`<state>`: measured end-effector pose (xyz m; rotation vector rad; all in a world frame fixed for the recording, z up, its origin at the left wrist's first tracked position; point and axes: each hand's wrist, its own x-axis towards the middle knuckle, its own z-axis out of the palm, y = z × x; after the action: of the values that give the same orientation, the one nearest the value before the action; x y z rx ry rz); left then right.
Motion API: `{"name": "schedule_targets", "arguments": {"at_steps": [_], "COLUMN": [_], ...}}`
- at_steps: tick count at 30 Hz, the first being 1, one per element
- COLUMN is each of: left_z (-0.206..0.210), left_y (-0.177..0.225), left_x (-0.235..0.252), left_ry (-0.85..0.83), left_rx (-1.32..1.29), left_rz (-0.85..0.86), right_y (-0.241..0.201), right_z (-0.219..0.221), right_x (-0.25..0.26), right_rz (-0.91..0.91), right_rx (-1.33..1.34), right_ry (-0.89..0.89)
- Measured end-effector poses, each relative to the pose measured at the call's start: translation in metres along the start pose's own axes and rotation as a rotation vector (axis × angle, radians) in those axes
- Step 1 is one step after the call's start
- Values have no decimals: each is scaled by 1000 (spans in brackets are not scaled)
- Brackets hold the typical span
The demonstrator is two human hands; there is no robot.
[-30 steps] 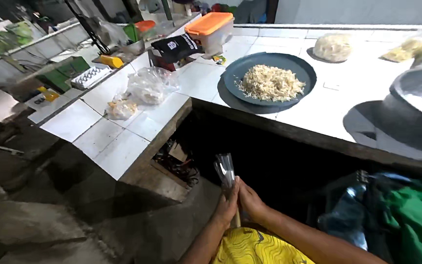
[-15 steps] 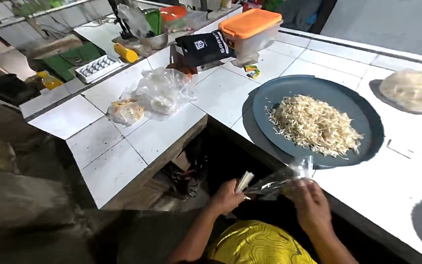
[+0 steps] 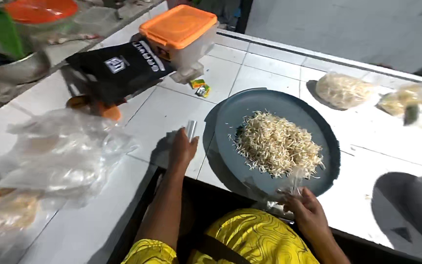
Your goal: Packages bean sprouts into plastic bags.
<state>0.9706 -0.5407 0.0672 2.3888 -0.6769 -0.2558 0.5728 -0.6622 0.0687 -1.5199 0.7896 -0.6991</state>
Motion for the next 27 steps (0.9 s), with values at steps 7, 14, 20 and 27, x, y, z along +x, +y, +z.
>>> {"name": "schedule_targets", "arguments": {"at_steps": [7,14,20,27], "left_z": [51,76,68,63], "left_y": [43,78,78,137], "left_x": [49,9,-33,-61], "left_ry": [-253,-411,-60,-886], "left_rx": [-46,43,-16,-968], "left_rz": [156,77,624,838], "right_y": [-2,-32,-55,-71], "right_z": [-5,-35,-12,26], "right_x": [19,50,59,62], "right_rz": [79,50,-57,-186], "right_rx": [72,334,258,-36], "right_ry": [232,438,-10,-301]}}
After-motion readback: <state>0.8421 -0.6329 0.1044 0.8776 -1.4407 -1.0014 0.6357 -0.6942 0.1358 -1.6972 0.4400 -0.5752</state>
